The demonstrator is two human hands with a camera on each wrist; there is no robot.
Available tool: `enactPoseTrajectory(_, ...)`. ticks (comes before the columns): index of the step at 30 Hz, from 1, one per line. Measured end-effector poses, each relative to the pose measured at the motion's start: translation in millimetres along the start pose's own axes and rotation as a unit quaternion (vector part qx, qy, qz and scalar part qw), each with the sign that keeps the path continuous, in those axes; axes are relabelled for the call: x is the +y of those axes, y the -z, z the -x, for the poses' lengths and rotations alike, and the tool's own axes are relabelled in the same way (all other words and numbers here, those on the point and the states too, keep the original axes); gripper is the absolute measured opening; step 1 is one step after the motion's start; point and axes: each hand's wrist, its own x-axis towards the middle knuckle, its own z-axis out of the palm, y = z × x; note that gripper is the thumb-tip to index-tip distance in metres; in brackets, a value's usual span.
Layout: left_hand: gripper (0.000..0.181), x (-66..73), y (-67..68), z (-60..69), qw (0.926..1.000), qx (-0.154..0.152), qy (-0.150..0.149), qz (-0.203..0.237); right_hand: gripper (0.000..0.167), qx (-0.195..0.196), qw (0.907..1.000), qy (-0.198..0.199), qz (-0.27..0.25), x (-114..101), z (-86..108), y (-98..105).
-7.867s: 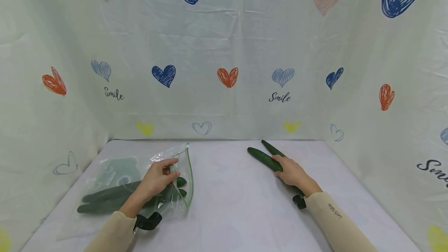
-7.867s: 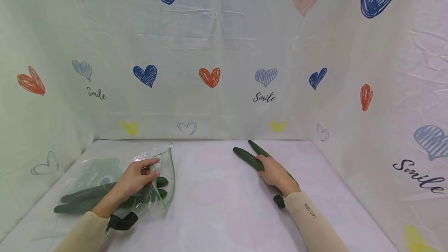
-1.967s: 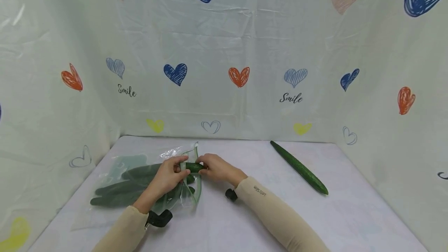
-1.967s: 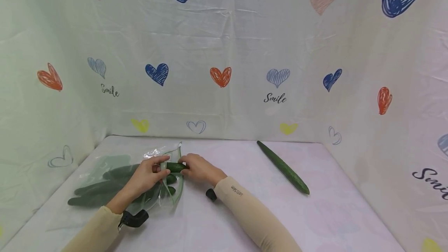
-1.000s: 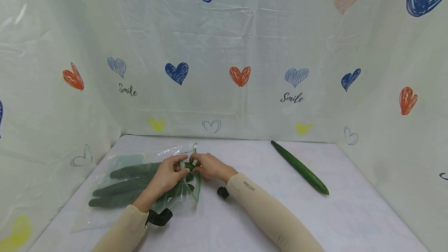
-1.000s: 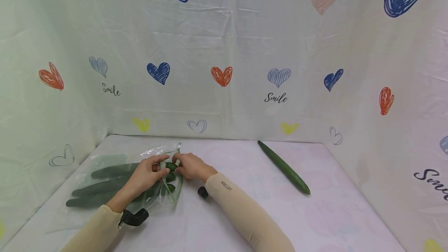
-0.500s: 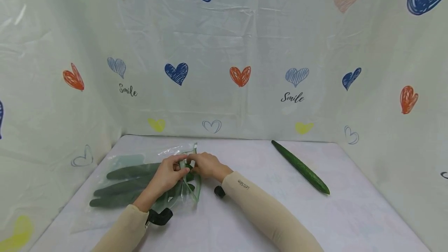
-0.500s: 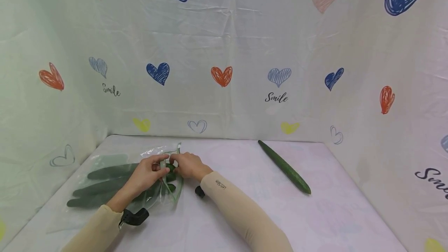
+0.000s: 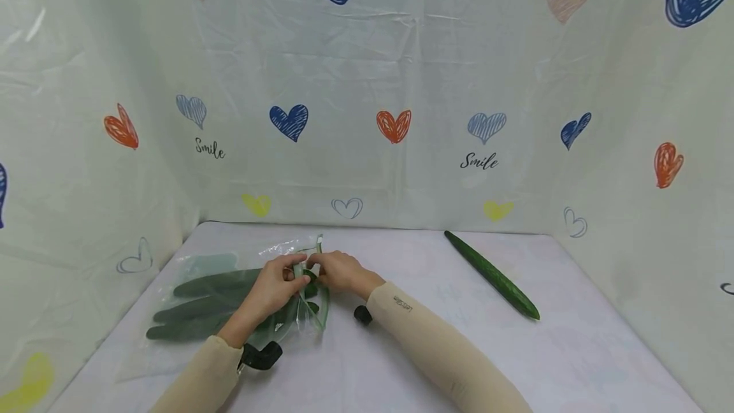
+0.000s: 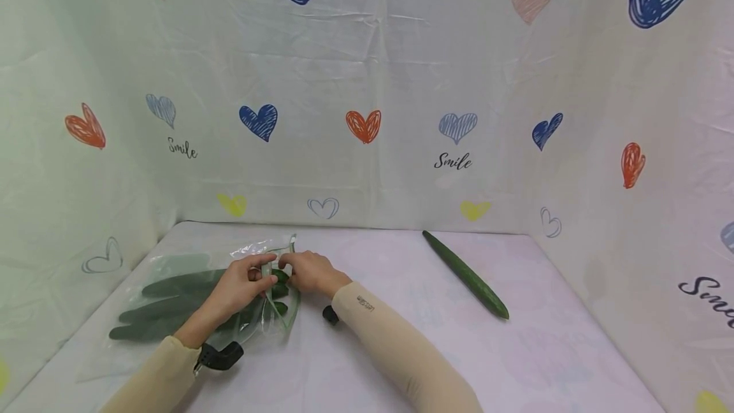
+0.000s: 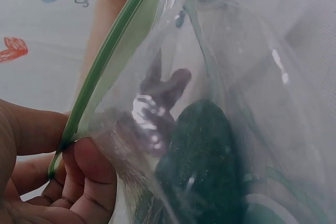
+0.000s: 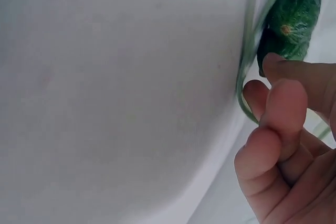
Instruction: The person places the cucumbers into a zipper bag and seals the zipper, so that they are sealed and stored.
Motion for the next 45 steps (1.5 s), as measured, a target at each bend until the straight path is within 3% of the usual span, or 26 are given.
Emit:
enactPoseTrajectory(7, 0.05, 0.5, -3.3, 2.0, 1.0, 0.003, 0.006, 0.004, 0.034, 0.003, 0.9998, 0.017, -0.01, 11.5, 25.9, 18.4)
enactPoseTrajectory(12, 0.05, 0.7, -6.0, 5.1, 1.0, 0.004, 0.003, 0.007, 0.036, 0.006, 0.9999, 0.01, -0.013, 33.3, 54.9, 32.9)
enactPoseTrajectory(21, 0.05, 1.8, -6.7, 8.4, 1.0, 0.005, 0.005, 0.003, 0.04, 0.031, 0.9972, -0.061, -0.029, 91.7, 115.0, 49.2)
enactPoseTrajectory(30, 0.05, 1.6, -7.4, 8.3, 1.0, 0.0, 0.001, -0.002, 0.041, 0.085, 0.9863, -0.139, -0.026, 139.0, 170.5, 56.1)
enactPoseTrajectory(39, 0.05, 0.5, -6.8, 9.5, 0.9999, -0.004, -0.001, 0.016, 0.041, 0.153, 0.9766, -0.151, 0.002, 169.8, 207.5, 68.6)
enactPoseTrajectory(45, 0.05, 0.5, -6.6, 8.9, 0.9999, -0.003, -0.003, 0.014, 0.046, 0.167, 0.9683, -0.186, 0.012, 185.8, 226.1, 76.1)
